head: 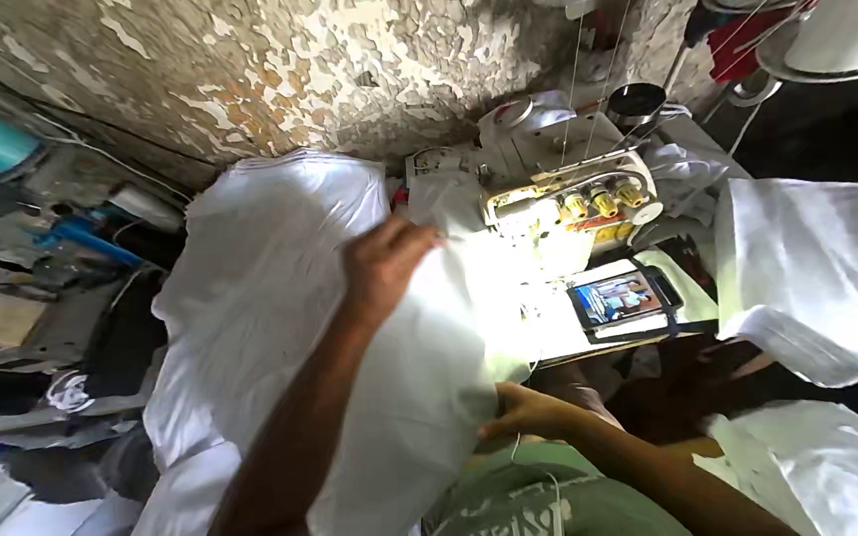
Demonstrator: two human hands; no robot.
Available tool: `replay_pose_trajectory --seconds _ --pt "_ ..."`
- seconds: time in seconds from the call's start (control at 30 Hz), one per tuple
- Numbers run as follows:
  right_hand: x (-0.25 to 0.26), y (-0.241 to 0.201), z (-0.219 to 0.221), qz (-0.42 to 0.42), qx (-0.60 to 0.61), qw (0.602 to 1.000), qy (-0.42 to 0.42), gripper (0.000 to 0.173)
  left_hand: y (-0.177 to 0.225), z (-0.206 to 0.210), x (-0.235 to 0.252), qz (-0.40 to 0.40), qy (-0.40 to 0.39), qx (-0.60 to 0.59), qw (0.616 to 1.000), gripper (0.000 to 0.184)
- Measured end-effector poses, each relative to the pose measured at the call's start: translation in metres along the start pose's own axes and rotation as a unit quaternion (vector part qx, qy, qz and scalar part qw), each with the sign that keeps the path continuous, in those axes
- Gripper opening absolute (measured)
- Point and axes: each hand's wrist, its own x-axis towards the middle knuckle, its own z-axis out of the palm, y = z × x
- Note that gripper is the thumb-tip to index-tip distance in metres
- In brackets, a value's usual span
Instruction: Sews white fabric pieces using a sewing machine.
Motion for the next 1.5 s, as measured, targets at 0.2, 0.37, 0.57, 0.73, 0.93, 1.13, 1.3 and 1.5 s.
replay_pose_trajectory --seconds 0.2,0.37,0.57,0.73,0.93,1.13,1.3,1.5 --pt "0.015 -0.011 -0.026 -0.068 0.089 0.931 0.346 0.020 0.005 0.104 -0.032 -0.169 -0.146 -0.162 0.961 0.018" --pt "0.037 -0.011 -0.036 -0.145 0.040 0.860 0.488 0.013 0.017 0.114 -0.031 -0.202 -0.160 -0.081 0.963 0.017" --pt "0.046 -0.010 -0.038 -0.134 0.073 0.842 0.518 0.026 0.005 0.127 -0.033 -0.122 -0.068 -0.083 0.987 0.009" --pt "0.039 0.004 -0.043 -0.117 0.014 0.859 0.499 0.011 -0.009 0.150 -0.040 -0.127 -0.046 -0.125 0.983 0.008" --pt "0.023 0.014 -0.035 -0.138 -0.041 0.878 0.456 0.001 0.006 0.132 -0.042 -0.158 -0.111 -0.122 0.974 0.009" --pt "0.024 0.018 -0.038 -0.133 -0.026 0.877 0.462 0.002 0.008 0.131 -0.040 -0.180 -0.123 -0.127 0.968 0.009" --pt "0.024 0.018 -0.039 -0.135 -0.030 0.876 0.462 0.002 0.010 0.131 -0.037 -0.212 -0.141 -0.122 0.959 0.007" --pt "0.020 0.015 -0.043 -0.148 -0.082 0.870 0.463 0.007 0.029 0.134 -0.050 -0.082 -0.108 0.021 0.990 0.009"
